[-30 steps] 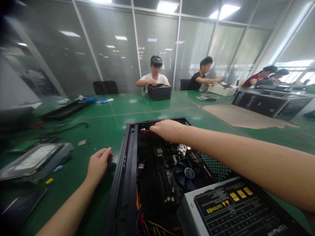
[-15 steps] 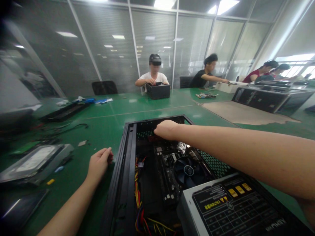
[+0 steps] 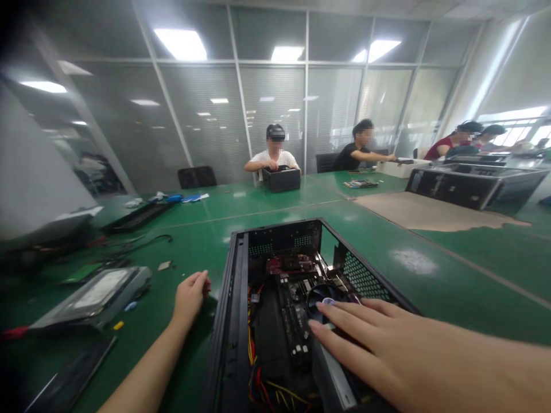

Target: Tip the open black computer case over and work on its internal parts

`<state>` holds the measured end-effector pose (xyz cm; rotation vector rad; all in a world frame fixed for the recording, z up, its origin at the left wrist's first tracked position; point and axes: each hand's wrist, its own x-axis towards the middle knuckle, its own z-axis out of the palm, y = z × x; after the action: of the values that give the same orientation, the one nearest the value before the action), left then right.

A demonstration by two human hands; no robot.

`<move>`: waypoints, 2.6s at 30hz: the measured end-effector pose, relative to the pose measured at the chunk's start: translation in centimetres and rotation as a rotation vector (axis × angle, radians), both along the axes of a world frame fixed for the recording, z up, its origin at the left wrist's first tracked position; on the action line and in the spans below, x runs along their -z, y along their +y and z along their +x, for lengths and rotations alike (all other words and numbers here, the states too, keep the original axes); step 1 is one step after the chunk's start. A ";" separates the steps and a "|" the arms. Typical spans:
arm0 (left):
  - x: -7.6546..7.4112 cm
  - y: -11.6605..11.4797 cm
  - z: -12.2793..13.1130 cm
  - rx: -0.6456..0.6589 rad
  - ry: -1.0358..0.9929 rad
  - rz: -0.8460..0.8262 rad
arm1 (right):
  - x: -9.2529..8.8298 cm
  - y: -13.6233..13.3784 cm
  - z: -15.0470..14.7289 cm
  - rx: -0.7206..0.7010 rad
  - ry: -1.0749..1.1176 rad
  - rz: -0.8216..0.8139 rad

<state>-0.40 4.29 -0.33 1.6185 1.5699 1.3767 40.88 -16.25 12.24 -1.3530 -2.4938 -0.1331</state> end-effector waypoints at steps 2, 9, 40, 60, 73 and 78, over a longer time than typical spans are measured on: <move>-0.2 -0.2 0.1 -0.020 -0.003 0.012 | 2.2 -1.5 0.8 -0.037 0.017 -0.013; -0.3 -0.5 -0.5 -0.206 -0.200 0.083 | -3.0 5.0 -1.9 -0.249 -0.106 -0.202; 0.1 -0.6 -0.4 -0.051 0.032 0.084 | 6.6 16.5 -0.3 0.239 0.061 -0.053; 0.1 -0.4 -0.5 0.009 0.066 0.003 | 2.5 25.7 2.9 0.310 -0.014 0.293; 0.2 0.0 -0.5 -0.012 0.077 -0.003 | -0.4 8.9 -2.5 0.056 0.111 -0.026; 0.3 0.2 -0.5 -0.015 0.064 -0.026 | -0.7 0.5 -5.6 -0.256 0.121 -0.116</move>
<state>-0.95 4.53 -0.60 1.6534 1.6329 1.3193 35.24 -15.80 12.97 -1.0350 -2.5767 0.1467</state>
